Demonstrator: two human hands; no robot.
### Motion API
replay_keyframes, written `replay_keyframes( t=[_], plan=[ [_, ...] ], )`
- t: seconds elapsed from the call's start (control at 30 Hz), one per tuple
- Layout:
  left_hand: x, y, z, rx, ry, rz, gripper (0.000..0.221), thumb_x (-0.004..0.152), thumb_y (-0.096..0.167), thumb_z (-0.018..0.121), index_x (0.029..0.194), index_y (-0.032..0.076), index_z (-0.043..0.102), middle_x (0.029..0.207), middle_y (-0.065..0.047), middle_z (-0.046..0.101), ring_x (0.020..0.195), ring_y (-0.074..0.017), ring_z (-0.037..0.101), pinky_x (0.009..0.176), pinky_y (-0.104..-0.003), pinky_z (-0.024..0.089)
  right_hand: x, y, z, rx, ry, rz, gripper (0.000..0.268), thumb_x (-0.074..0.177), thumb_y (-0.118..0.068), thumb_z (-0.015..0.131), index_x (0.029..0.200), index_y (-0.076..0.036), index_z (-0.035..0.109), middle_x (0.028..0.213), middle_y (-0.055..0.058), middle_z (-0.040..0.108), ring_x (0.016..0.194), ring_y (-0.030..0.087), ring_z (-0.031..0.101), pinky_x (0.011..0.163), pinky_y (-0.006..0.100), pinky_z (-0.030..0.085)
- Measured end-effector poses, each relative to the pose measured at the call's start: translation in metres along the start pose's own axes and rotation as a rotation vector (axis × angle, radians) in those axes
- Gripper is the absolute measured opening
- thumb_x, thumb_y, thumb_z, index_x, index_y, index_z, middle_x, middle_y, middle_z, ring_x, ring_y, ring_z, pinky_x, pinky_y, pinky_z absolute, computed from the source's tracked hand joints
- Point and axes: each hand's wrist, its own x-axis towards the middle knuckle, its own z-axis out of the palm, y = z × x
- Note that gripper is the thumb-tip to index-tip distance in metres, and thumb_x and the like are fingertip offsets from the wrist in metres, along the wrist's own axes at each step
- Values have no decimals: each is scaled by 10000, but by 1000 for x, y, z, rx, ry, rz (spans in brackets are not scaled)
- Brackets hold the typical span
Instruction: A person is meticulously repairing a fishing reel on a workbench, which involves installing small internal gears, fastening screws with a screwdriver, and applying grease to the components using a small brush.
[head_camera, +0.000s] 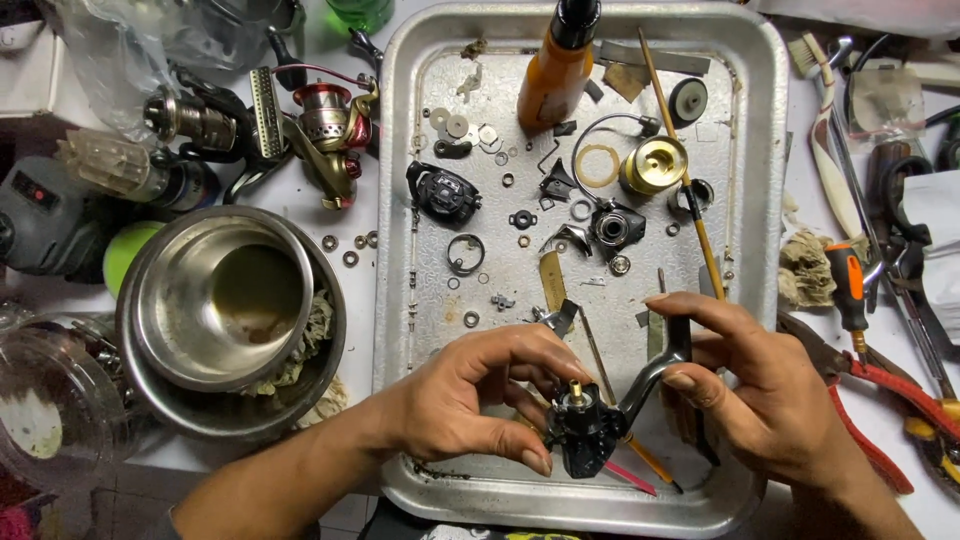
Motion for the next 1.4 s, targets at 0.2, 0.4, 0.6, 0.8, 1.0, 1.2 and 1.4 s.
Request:
replay_keyframes(
  t=[0.2, 0.4, 0.6, 0.8, 1.0, 1.2, 1.4],
  plan=[
    [-1, 0, 2, 88, 19, 70, 469, 737, 98, 750, 1143, 109, 516, 1140, -89, 505, 1041, -169, 549, 770, -212, 541, -6, 1, 4, 26, 97, -106, 472, 771, -285, 595, 1214, -133, 534, 738, -3, 711, 515, 35, 652, 538, 164, 468],
    [-2, 1, 3, 0, -24, 66, 455, 782, -1, 698, 1198, 37, 518, 1162, -122, 519, 1086, -202, 564, 847, -250, 559, -9, -6, 3, 104, 134, -84, 504, 760, -317, 584, 1222, -118, 544, 614, 5, 669, 435, 58, 551, 476, 171, 435],
    [0, -1, 1, -10, -47, 94, 410, 832, -19, 643, 1219, 21, 514, 1218, -143, 521, 1072, -201, 565, 928, -279, 523, -13, -17, 5, 321, 174, -99, 461, 780, -213, 589, 1206, -46, 539, 569, 31, 526, 457, 75, 447, 416, 171, 369],
    [0, -1, -2, -11, -66, 70, 434, 824, 13, 651, 1229, 20, 494, 1267, -157, 518, 1072, -229, 579, 984, -332, 509, -6, -17, 4, 363, 94, -88, 483, 815, -222, 540, 1259, -39, 499, 474, 11, 410, 414, 88, 369, 409, 190, 283],
    [-1, 2, 2, -69, -5, -66, 444, 764, -27, 678, 1168, 9, 498, 1252, -173, 534, 1009, -214, 590, 803, -260, 556, -4, -23, -1, 278, 14, -14, 455, 816, -207, 546, 1256, -90, 538, 427, 0, 428, 378, 103, 401, 382, 218, 336],
    [1, 5, 3, 10, -50, -70, 490, 755, 7, 692, 1188, 36, 466, 1181, -142, 520, 1034, -207, 584, 875, -267, 553, 1, -25, 2, 441, -20, 64, 439, 810, -155, 556, 1234, -44, 575, 452, -20, 289, 361, 96, 333, 358, 223, 308],
    [3, 16, 12, 299, -181, -4, 495, 792, 150, 682, 1232, 113, 460, 1202, -121, 529, 1059, -233, 607, 903, -348, 592, 5, -16, 6, 215, 0, 124, 320, 811, -213, 587, 1084, -97, 708, 455, 15, 490, 404, 93, 403, 373, 232, 350]
  ],
)
